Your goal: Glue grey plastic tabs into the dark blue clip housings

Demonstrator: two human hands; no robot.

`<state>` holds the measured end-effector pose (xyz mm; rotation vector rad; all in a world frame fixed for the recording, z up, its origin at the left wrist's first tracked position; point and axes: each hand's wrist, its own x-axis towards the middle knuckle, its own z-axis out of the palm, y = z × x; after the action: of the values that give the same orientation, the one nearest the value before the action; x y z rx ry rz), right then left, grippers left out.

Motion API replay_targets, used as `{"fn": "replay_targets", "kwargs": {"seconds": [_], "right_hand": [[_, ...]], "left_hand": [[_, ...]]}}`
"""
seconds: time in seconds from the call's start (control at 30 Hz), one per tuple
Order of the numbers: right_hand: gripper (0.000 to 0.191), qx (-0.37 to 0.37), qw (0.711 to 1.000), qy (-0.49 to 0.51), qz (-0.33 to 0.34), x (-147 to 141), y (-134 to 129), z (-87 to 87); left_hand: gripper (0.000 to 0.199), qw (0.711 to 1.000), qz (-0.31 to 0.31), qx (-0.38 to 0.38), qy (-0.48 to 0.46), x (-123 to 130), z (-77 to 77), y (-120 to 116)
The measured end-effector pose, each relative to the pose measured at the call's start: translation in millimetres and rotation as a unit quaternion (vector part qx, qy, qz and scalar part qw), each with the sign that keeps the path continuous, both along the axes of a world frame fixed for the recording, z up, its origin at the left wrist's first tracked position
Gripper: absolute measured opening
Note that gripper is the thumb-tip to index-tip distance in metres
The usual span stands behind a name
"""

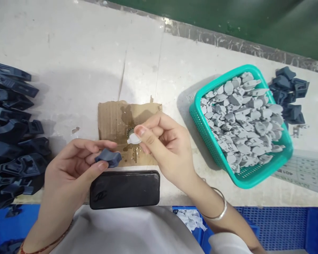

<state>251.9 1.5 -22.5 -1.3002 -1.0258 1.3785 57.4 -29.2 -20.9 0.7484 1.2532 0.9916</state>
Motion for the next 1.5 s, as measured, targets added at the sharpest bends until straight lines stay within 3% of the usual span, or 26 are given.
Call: {"fn": "replay_targets", "kwargs": {"seconds": [0.27,0.47,0.63,0.87,1.1,1.5], "right_hand": [[0.017,0.067,0.997,-0.011,0.036,-10,-12,5.8],[0.011,0.091,0.995,-0.034,0.030,-15,-11,7.7],[0.013,0.087,0.995,-0.018,0.052,-19,-10,7.2],[0.014,0.080,0.993,-0.047,0.071,-22,-12,2.4],[0.018,0.138,0.977,-0.127,0.098,-20,-9,3.6],[0.020,0.196,0.958,-0.169,0.126,-23,-7,4.8]], "left_hand": [[0.010,1.000,0.006,-0.005,0.000,-1,2.3,0],[0.017,0.999,-0.027,-0.020,-0.012,-4,-5.0,0],[0.013,0.999,-0.022,-0.018,-0.031,-1,-2.6,0],[0.016,0.999,-0.011,-0.031,0.013,-1,0.5,0],[0.008,0.999,-0.043,0.013,-0.027,-11,-10.7,2],[0.016,0.999,-0.051,-0.002,0.012,-9,-7.3,4]]}}
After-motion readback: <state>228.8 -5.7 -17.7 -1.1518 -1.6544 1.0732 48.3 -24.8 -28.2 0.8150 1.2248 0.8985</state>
